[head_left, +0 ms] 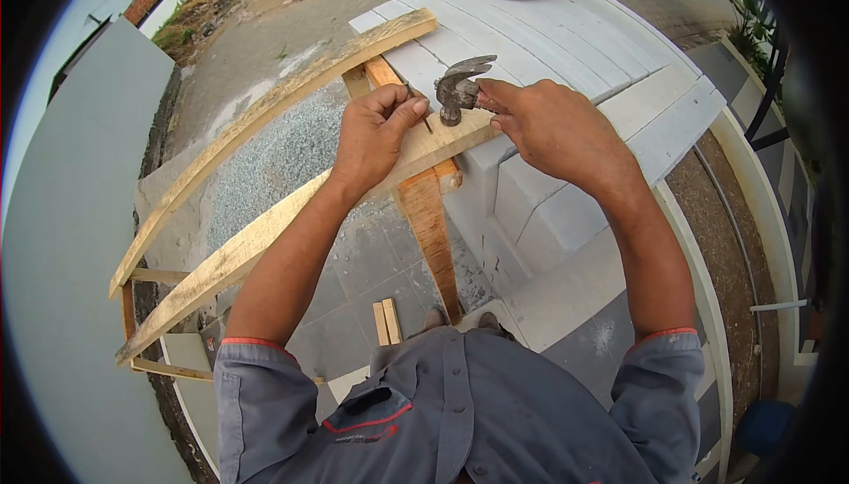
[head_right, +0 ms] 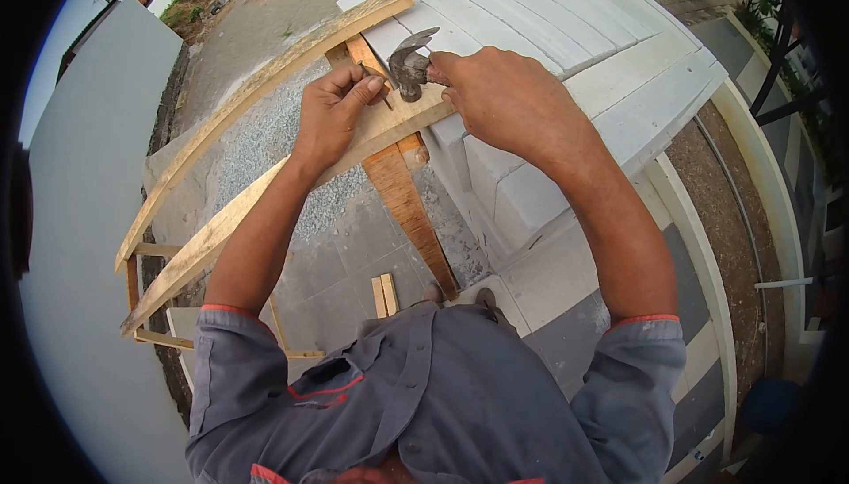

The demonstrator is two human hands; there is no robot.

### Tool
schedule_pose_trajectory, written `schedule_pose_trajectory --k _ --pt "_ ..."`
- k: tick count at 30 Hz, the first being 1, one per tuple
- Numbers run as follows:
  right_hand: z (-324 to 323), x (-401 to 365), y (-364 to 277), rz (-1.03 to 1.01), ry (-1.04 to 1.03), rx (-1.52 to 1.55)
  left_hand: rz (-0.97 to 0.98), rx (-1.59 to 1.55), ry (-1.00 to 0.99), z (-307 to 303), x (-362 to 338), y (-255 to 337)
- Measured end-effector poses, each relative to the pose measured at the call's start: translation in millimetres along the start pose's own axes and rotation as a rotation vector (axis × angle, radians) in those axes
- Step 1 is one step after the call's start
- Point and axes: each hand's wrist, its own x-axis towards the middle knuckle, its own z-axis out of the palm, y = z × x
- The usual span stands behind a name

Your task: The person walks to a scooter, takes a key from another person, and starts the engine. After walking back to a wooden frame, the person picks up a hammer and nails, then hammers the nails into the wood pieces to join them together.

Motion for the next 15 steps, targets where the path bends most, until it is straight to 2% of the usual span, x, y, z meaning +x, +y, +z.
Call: schedule_pose_trajectory --k 6,15 --pt "3.8 -1.3 10.4 -0.009 0.004 0.114 0.005 -0.090 0.051 2.1 -3.1 1.8" --pt "26.0 -2.3 30.8 -0.103 0.083 0.299 0.002 -0.037 0.064 2.3 -4.9 0.6"
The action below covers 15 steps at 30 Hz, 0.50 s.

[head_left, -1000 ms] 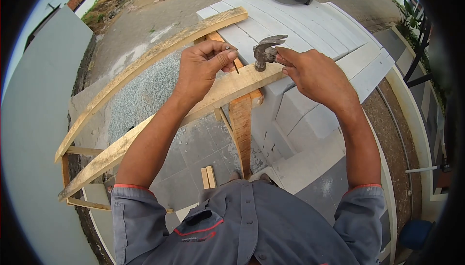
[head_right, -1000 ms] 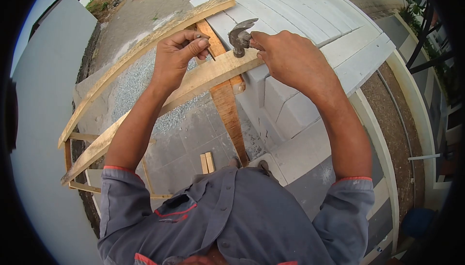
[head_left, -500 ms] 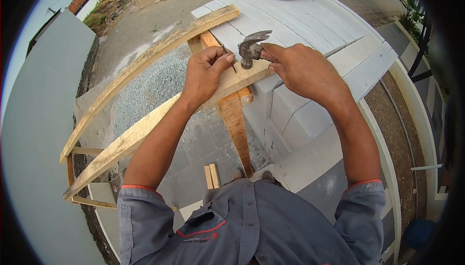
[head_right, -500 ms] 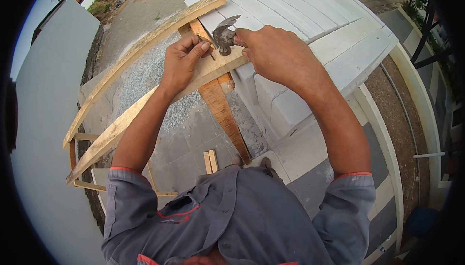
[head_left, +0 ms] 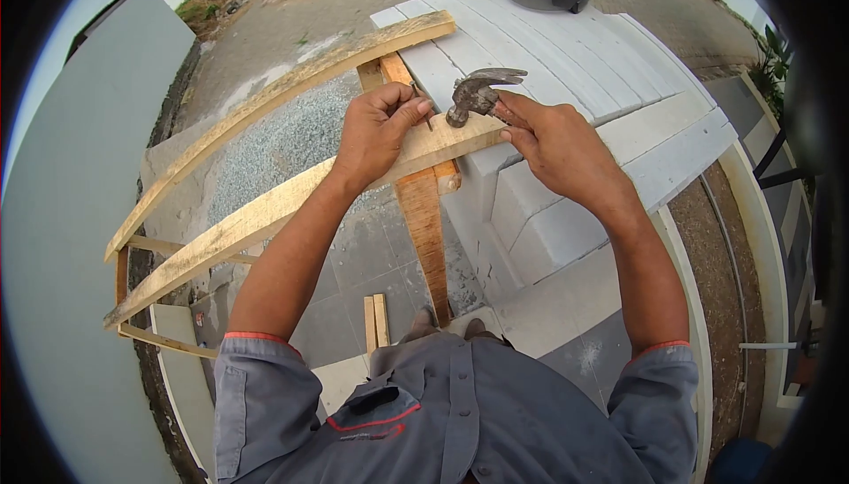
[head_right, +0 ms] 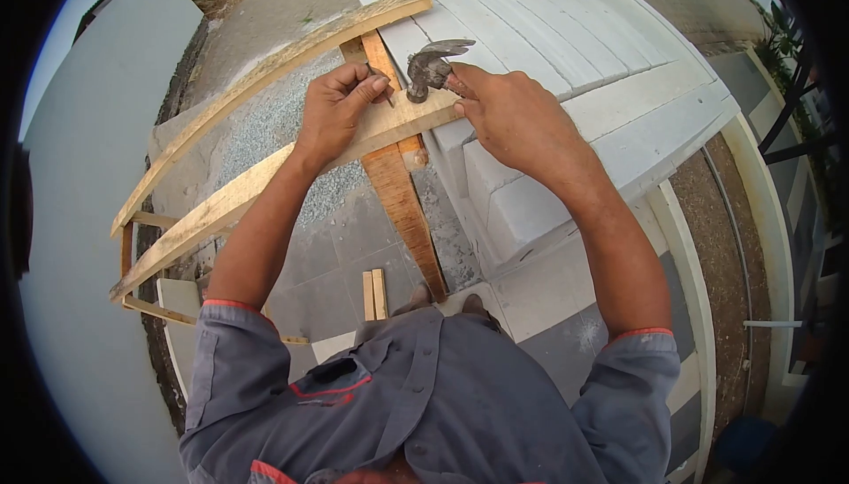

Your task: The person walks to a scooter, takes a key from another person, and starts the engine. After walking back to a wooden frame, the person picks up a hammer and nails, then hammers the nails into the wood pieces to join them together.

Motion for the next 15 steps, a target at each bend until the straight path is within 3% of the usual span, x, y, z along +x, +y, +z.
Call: schedule_pose_trajectory --k 7,10,12,15 --pt "-0.9 -5.8 -14.2 0.065 -0.044 -0.062 -0.013 0.006 0.017 -1.2 0.3 -3.3" --pt "13.6 -16.2 -3.7 0.028 0.038 0.000 0.060 0.084 0.054 1.8 0.9 -2.6" --pt "25.5 -23.0 2.5 -0.042 0.207 0.104 -0.014 0.100 0.000 -0.1 1.3 -1.9" --pt "34.1 -26.2 -6.9 -0.029 0.265 0.003 -0.067 0.212 0.000 -1.5 -0.1 7.6"
